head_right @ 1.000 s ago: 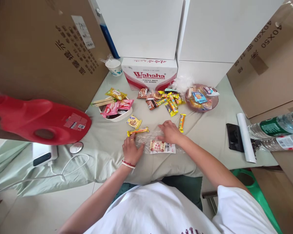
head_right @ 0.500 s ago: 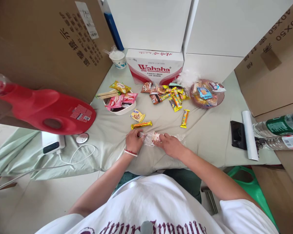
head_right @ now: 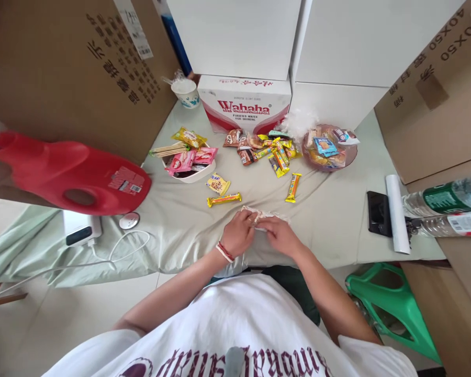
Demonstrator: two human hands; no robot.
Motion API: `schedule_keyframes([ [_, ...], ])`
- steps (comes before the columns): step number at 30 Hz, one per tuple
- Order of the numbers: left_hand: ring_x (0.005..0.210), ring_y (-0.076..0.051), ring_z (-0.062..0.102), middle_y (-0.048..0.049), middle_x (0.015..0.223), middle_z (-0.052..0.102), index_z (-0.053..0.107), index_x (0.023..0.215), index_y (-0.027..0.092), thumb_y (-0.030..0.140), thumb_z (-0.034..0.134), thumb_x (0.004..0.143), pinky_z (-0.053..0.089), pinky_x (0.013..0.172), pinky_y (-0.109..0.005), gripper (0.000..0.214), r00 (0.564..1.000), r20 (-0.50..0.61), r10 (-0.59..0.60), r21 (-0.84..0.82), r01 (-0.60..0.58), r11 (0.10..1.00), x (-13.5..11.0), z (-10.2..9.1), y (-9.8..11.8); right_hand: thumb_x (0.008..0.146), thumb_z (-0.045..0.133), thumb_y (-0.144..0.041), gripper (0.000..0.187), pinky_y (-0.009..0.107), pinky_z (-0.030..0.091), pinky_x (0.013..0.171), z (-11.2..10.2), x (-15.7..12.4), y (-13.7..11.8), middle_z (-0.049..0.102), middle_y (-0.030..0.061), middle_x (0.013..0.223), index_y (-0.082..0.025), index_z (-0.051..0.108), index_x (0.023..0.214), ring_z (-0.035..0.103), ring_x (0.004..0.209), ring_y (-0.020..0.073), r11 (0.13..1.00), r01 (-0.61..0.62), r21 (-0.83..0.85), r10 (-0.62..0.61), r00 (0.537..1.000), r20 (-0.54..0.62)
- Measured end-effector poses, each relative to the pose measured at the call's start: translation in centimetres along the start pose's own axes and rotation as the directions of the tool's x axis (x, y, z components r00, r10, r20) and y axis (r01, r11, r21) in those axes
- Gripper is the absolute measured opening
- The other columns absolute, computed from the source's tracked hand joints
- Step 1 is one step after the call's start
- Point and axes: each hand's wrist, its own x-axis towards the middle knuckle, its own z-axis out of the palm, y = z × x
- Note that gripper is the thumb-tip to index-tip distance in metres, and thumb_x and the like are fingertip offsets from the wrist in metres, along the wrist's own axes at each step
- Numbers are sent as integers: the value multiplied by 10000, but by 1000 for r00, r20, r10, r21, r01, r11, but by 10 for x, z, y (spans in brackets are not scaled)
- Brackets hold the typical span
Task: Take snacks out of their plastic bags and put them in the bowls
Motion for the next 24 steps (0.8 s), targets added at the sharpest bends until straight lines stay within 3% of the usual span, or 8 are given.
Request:
schedule_keyframes([
  [1, 1213, -302, 596, -145, 1297, 667, 648, 1348, 163, 182, 532, 931, 510, 1022, -461, 433, 998, 33, 57, 161, -61, 985, -3, 2, 3, 952, 443, -143, 414, 433, 520, 1028, -2, -4, 4, 669, 103, 1247, -237, 716, 1250, 609, 1144, 243, 994, -104, -36, 100, 989, -111],
  [3, 1217, -308, 582, -162, 1347, 644, 583, 1436, 149, 203, 479, 995, 512, 975, -452, 456, 991, 79, 107, 373, -129, 919, -9, 7, 6, 971, 521, -257, 347, 492, 497, 1042, -5, -14, 11, 640, 148, 1282, -201, 707, 1259, 572, 1183, 299, 928, -338, -157, 280, 910, -306],
  [5, 1212, -303, 580, -167, 1369, 636, 544, 1479, 151, 215, 441, 1028, 507, 935, -440, 468, 989, 88, 117, 451, -145, 881, -14, 11, 5, 919, 648, -344, 346, 535, 465, 1065, -8, -22, 14, 594, 183, 1346, -177, 719, 1213, 508, 1251, 356, 854, -451, -261, 354, 870, -345],
  [7, 1230, -303, 573, -166, 1385, 633, 544, 1484, 163, 205, 427, 1035, 497, 912, -438, 466, 989, 86, 121, 472, -148, 869, -16, 14, 1, 904, 665, -325, 270, 497, 475, 1047, -13, -27, 14, 610, 170, 1319, -185, 733, 1125, 519, 1235, 346, 843, -459, -281, 390, 881, -267],
  [10, 1292, -307, 553, -159, 1422, 623, 562, 1472, 188, 164, 423, 1026, 480, 905, -440, 467, 988, 87, 129, 452, -154, 879, -17, 17, -3, 957, 562, -266, 192, 374, 514, 888, -25, -26, 7, 693, 106, 1139, -215, 717, 1058, 635, 1008, 256, 839, -499, -219, 479, 867, -140],
  [14, 1295, -303, 576, -165, 1392, 644, 577, 1460, 218, 122, 441, 999, 457, 978, -469, 490, 987, 68, 143, 374, -158, 914, -20, 20, -3, 971, 549, -301, 161, 315, 476, 774, -35, -2, -12, 725, 58, 960, -230, 694, 966, 664, 857, 222, 836, -501, -224, 487, 865, -119],
  [20, 1333, -293, 587, -138, 1405, 663, 655, 1325, 235, 62, 456, 930, 349, 1150, -540, 475, 988, 9, 154, 272, -150, 951, -21, 19, -6, 985, 532, -243, 337, 323, 492, 837, -10, 42, -39, 754, 100, 1019, -156, 593, 1305, 704, 945, 246, 863, -481, -156, 479, 876, -54],
  [24, 1337, -294, 593, -117, 1389, 673, 639, 1222, 225, 42, 535, 729, 220, 1259, -600, 536, 980, 3, 197, 45, -197, 979, -21, 4, -22, 1028, 400, -189, 369, 370, 507, 961, 10, 34, -41, 709, 128, 1194, -165, 537, 1369, 661, 1096, 251, 942, -300, -147, 297, 954, -43],
])
